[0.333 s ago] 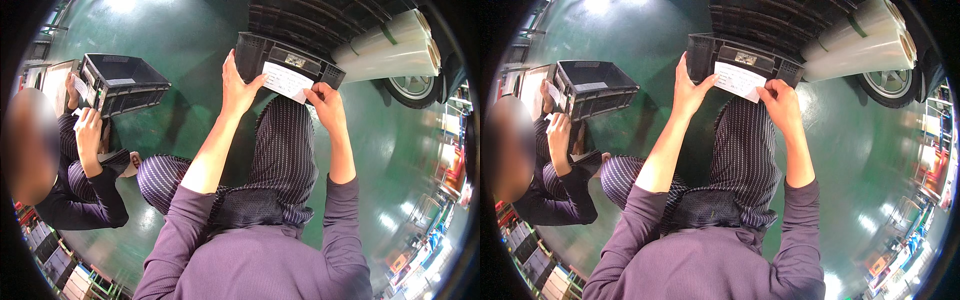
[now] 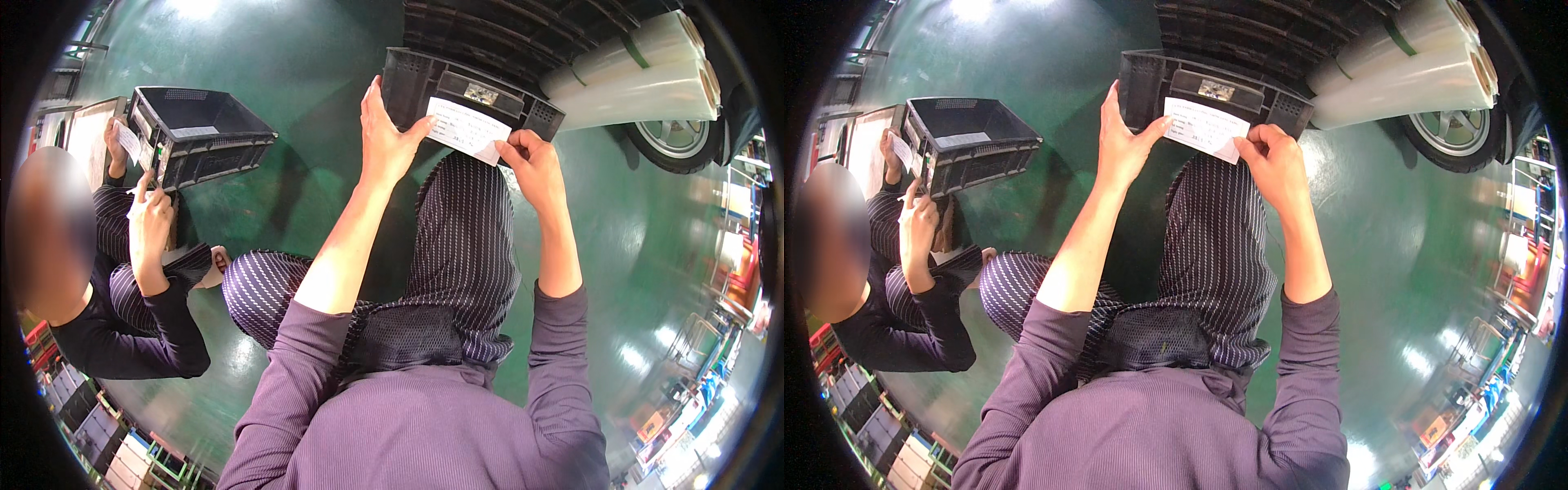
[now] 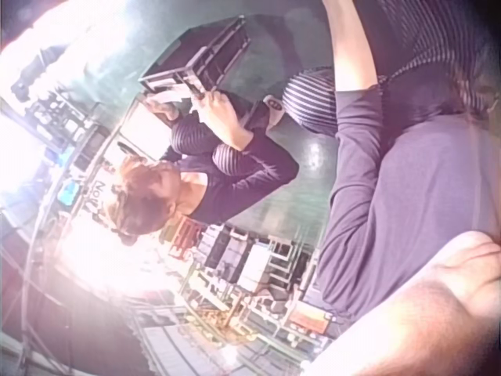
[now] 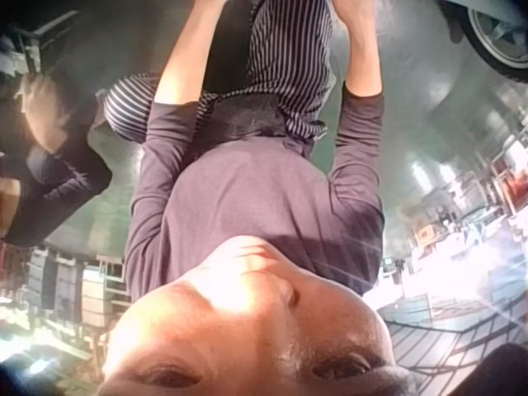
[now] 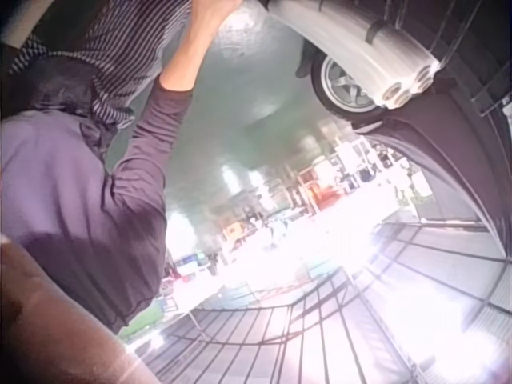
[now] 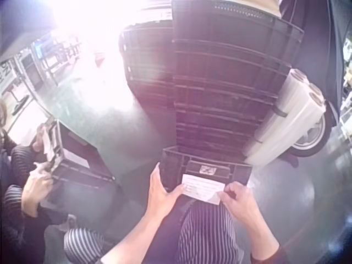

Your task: The person sits on the floor and handles black plastic crates, placing papers inside them. They walk to a trash bin, return, and continue wiping crates with a cloth and arranging papers within them.

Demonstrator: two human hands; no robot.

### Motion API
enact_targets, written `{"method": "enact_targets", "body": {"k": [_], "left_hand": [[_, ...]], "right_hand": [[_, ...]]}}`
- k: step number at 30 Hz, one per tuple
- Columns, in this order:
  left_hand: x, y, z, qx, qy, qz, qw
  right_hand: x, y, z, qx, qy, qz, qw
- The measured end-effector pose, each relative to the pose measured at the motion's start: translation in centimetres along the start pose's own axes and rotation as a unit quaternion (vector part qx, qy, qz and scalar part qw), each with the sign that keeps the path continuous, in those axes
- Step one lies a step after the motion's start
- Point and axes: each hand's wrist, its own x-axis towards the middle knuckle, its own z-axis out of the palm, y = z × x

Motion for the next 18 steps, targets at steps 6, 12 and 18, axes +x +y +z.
{"method": "enact_targets", "body": {"k": [6,12,18], "left_hand": [[-0.06,-0.42,0.39,0.029,0.025,0.012,0.999],[-0.12,-0.33,0.51,0.032,0.031,0.002,0.999],[-0.09,-0.18,0.64,0.029,0.035,-0.005,0.999]], "right_hand": [[0.04,-0.04,0.08,-0.006,0.004,0.013,1.0],[0.13,-0.37,0.06,-0.016,-0.005,0.044,0.999],[0.09,-0.52,0.23,-0.032,0.004,0.046,0.998]]}}
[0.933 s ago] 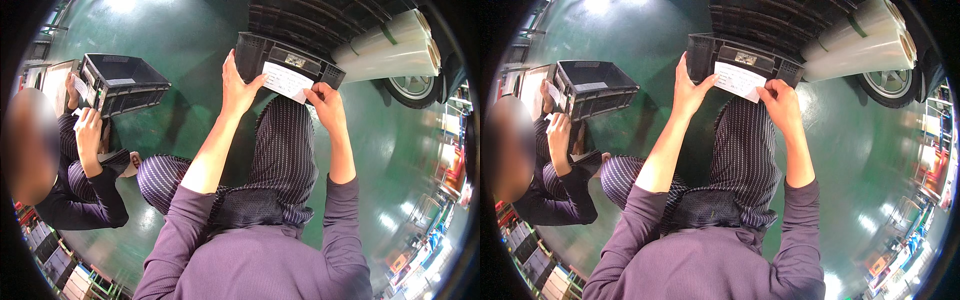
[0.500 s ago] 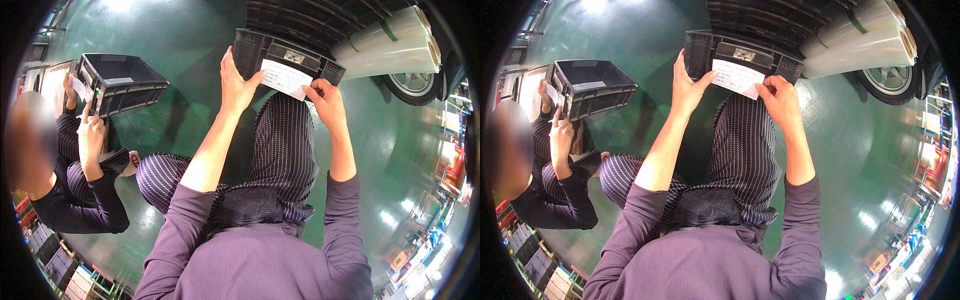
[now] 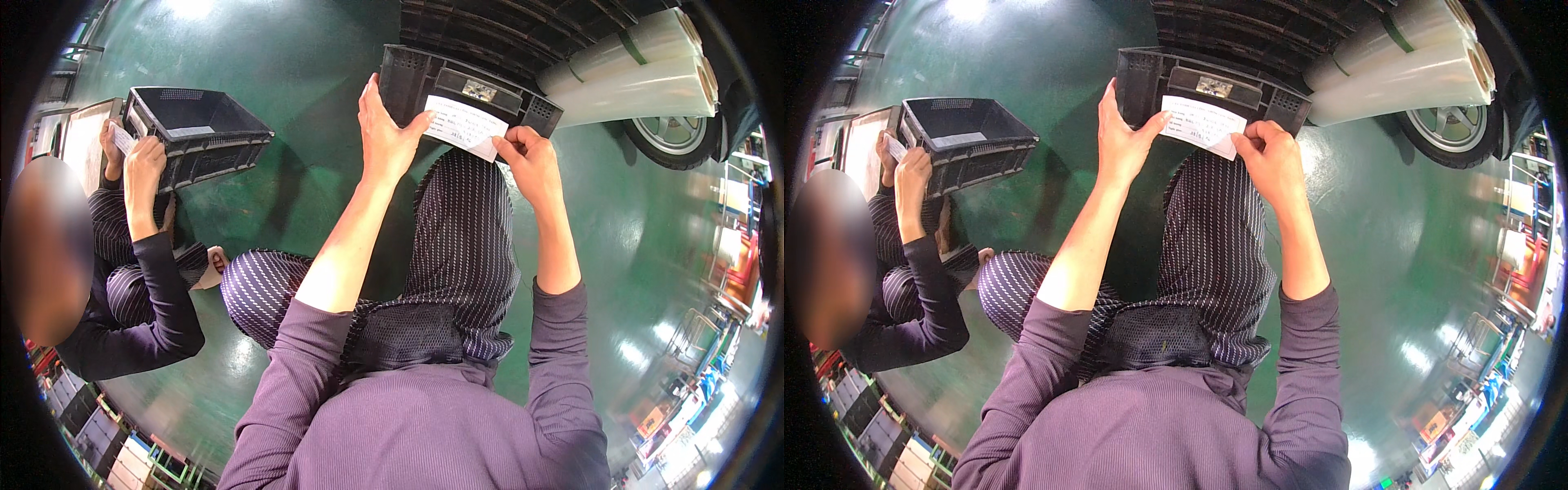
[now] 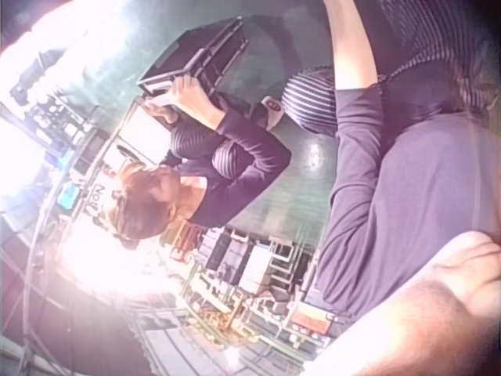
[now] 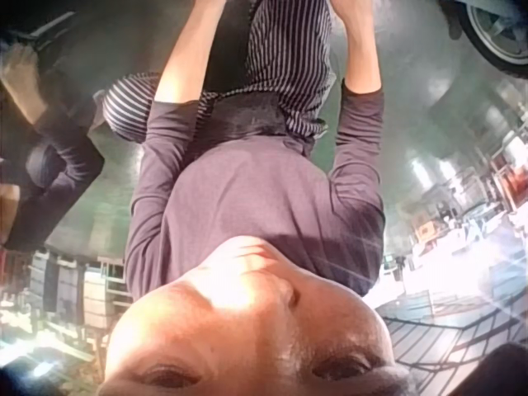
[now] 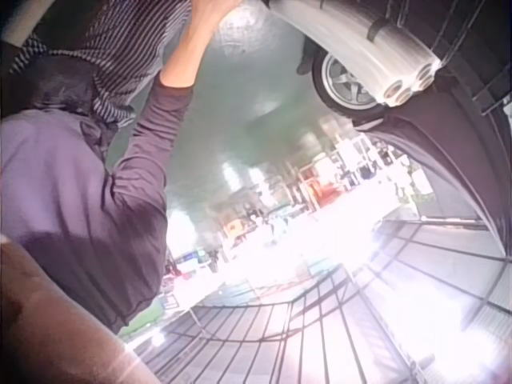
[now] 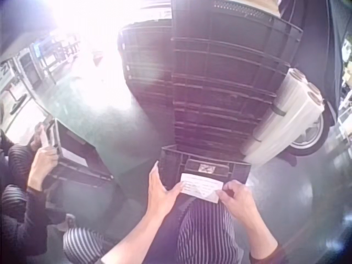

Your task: The person sits on the floor and handles black plastic crates, placing papers inside them. They walk to a trash bin, return, and continue wiping crates with a cloth and arranging papers within them.

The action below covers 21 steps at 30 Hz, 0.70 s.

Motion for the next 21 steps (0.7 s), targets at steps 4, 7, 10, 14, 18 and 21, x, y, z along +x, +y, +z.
{"method": "enact_targets", "body": {"k": [4,7,10,14,18,21], "left_hand": [[0.0,-0.03,0.06,0.001,0.01,0.013,1.0],[0.01,-0.09,0.18,0.012,0.016,0.008,1.0],[0.08,0.14,0.11,-0.023,-0.008,-0.004,1.0],[0.06,0.07,0.26,-0.011,0.006,-0.001,1.0],[0.05,-0.15,0.51,0.009,0.027,0.012,1.0],[0.07,-0.05,0.54,0.006,0.028,0.011,1.0]], "right_hand": [[-0.04,-0.14,0.02,-0.004,0.002,0.001,1.0],[-0.02,-0.09,0.13,-0.011,0.006,-0.005,1.0],[-0.04,-0.16,0.11,-0.009,0.008,0.003,1.0],[-0.05,-0.33,0.18,-0.014,0.009,0.012,1.0],[0.02,-0.18,0.23,-0.021,0.013,-0.001,1.0],[0.03,-0.15,0.26,-0.019,0.015,-0.003,1.0]]}}
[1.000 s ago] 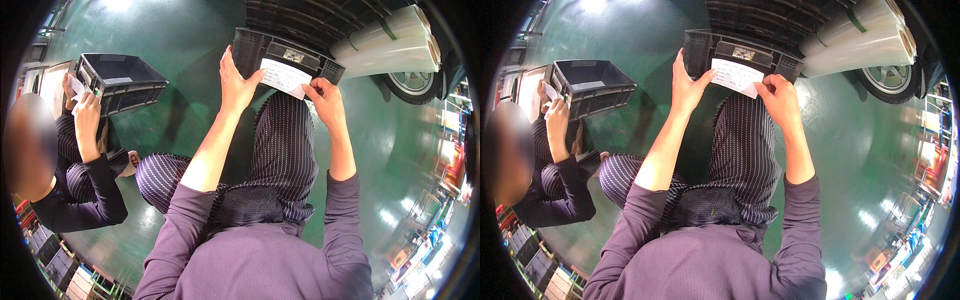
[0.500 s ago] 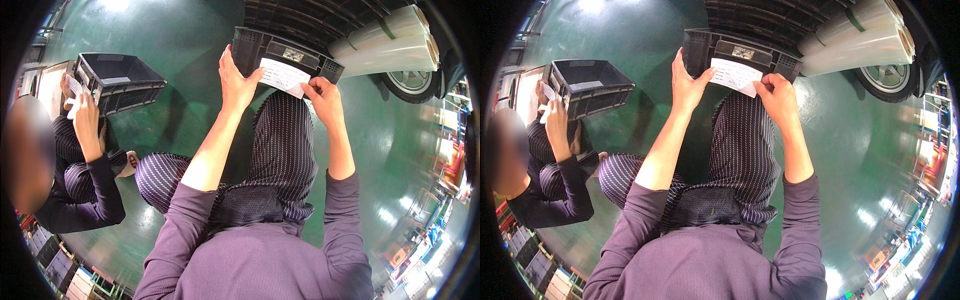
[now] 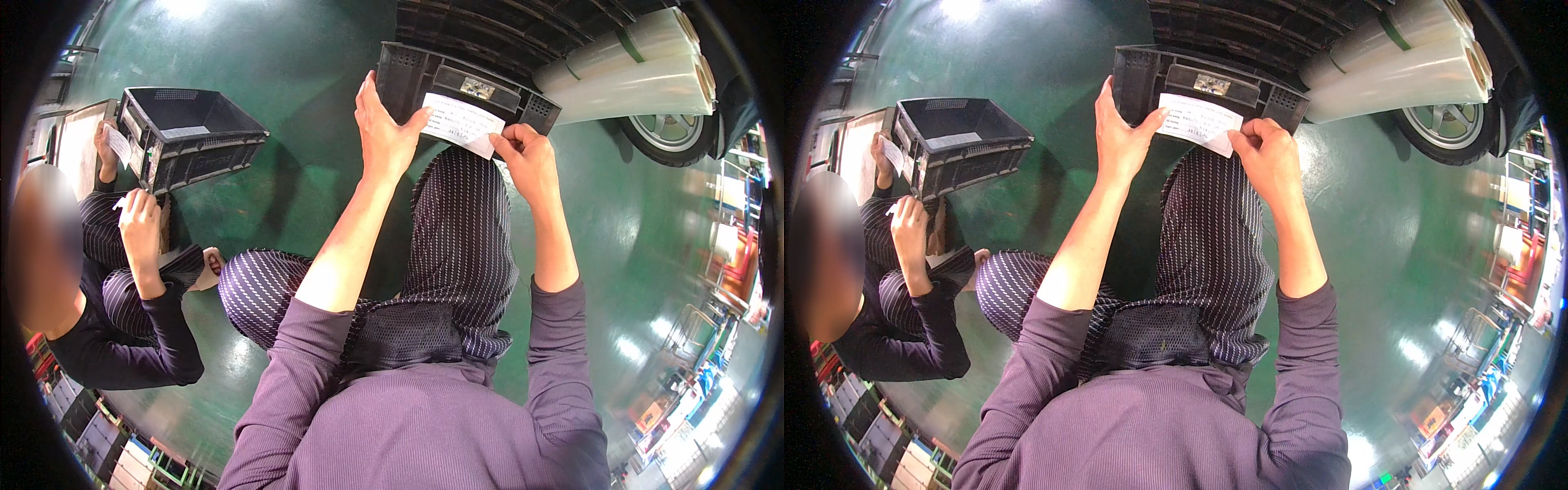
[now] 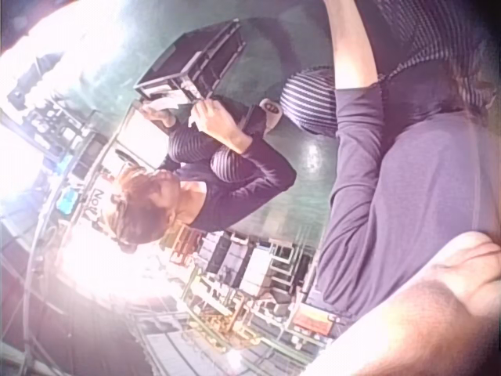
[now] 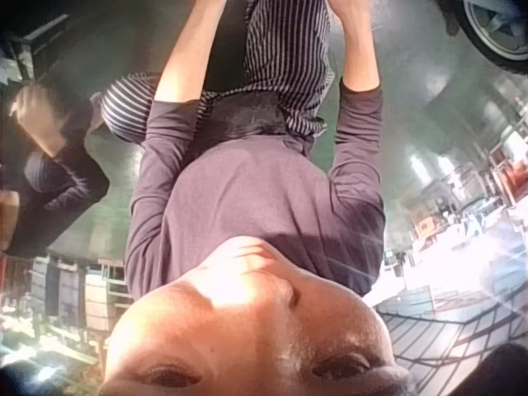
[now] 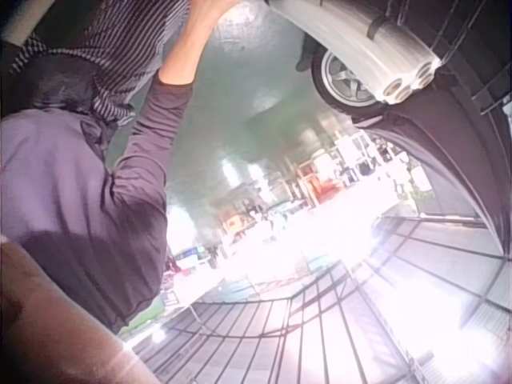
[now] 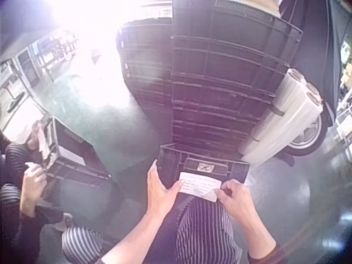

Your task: The person sits on the floor and handles black plastic crates, placing papers inside them. They walk to a trash bin, return, and continue wiping crates with a cloth and arranging papers within them.

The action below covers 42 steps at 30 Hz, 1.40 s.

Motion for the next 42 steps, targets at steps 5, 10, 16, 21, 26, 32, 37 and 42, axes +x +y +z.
{"method": "enact_targets", "body": {"k": [5,10,16,21,26,32,37,42], "left_hand": [[0.1,0.0,0.1,-0.011,-0.005,0.002,1.0],[-0.1,0.1,0.4,0.009,0.011,-0.001,1.0],[0.0,0.4,0.4,0.005,0.014,0.0,1.0],[-0.2,0.2,0.4,0.007,0.018,-0.001,1.0],[-0.3,0.1,0.4,0.001,0.02,0.006,1.0],[-0.2,-0.2,0.5,-0.005,0.028,0.019,0.999],[-0.3,-0.1,0.5,-0.026,0.001,0.01,1.0],[-0.4,0.0,0.5,-0.027,0.002,0.005,1.0]], "right_hand": [[0.0,-0.2,-0.1,0.002,-0.002,0.009,1.0],[0.1,0.3,0.4,-0.013,0.014,0.0,1.0],[0.0,0.4,0.8,-0.04,0.043,-0.023,0.998],[-0.3,-0.1,1.4,-0.08,0.07,-0.023,0.994],[-0.5,-0.5,2.0,-0.123,0.1,-0.015,0.987],[-0.6,-1.5,2.8,-0.215,0.146,-0.009,0.966],[-0.9,-2.2,3.5,-0.271,0.169,0.01,0.947],[-1.1,-2.5,3.5,-0.271,0.172,0.046,0.946]]}}
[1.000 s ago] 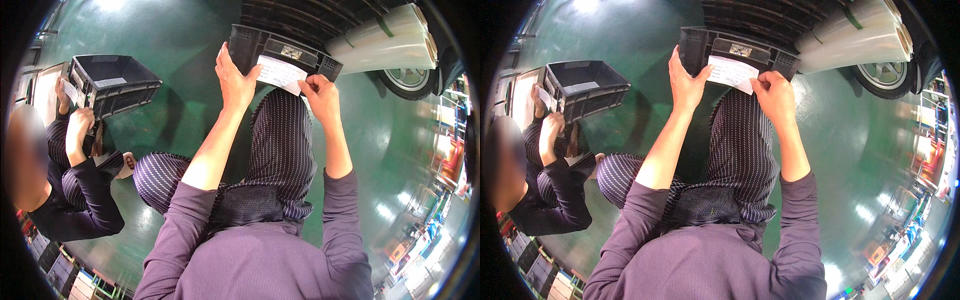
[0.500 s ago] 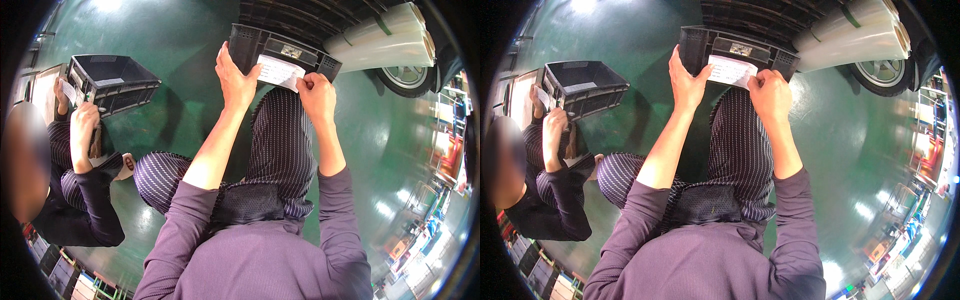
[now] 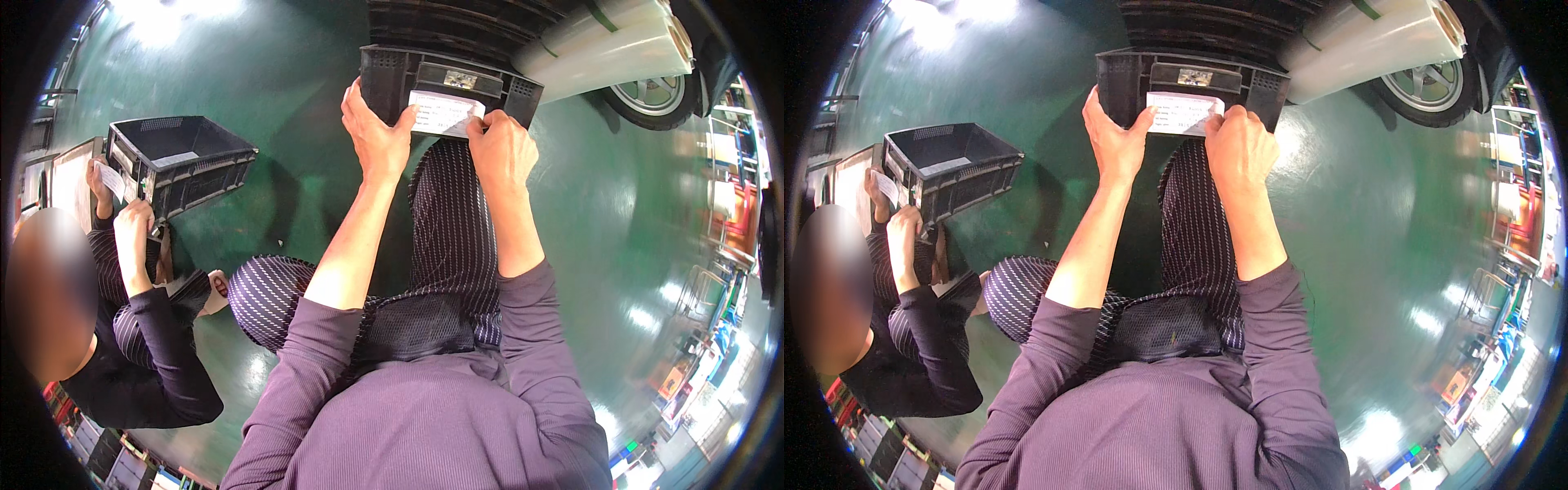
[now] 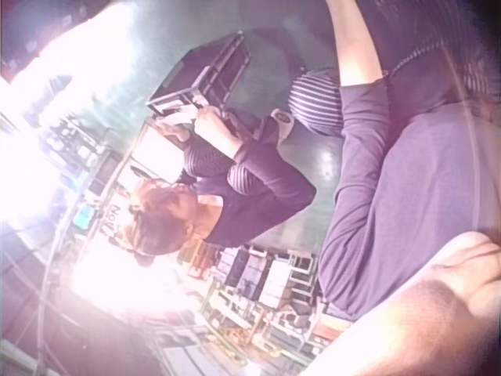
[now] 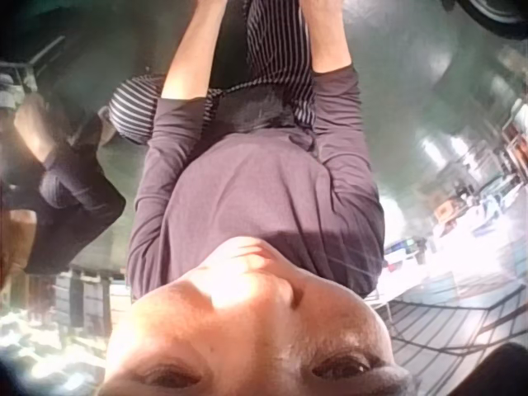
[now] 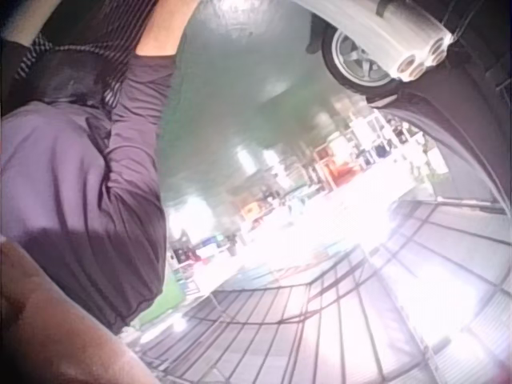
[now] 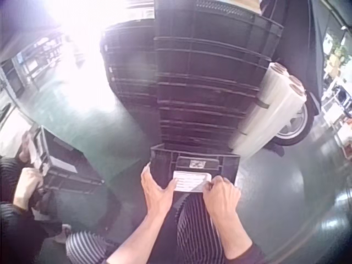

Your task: The person sits on the floor and handles black plastic crates, placing papers inside them. They walk to a trash bin, return, and continue wiping crates with a cloth and arranging papers within them.

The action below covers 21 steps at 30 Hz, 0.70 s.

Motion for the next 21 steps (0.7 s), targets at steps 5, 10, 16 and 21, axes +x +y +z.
{"method": "enact_targets", "body": {"k": [5,10,16,21], "left_hand": [[0.1,-0.1,-0.2,0.0,-0.005,-0.004,1.0],[0.1,0.1,-0.2,-0.002,-0.009,-0.023,1.0],[0.5,0.1,-0.5,0.024,-0.003,-0.026,0.999],[0.5,0.9,-1.1,0.004,-0.024,-0.053,0.998]], "right_hand": [[-0.3,-0.2,0.0,0.016,-0.007,0.034,0.999],[-0.3,-0.3,-0.3,0.008,-0.021,0.066,0.998],[-0.3,-0.8,-0.6,0.005,-0.017,0.084,0.996],[-0.4,-0.1,-1.4,-0.009,0.002,0.09,0.996]]}}
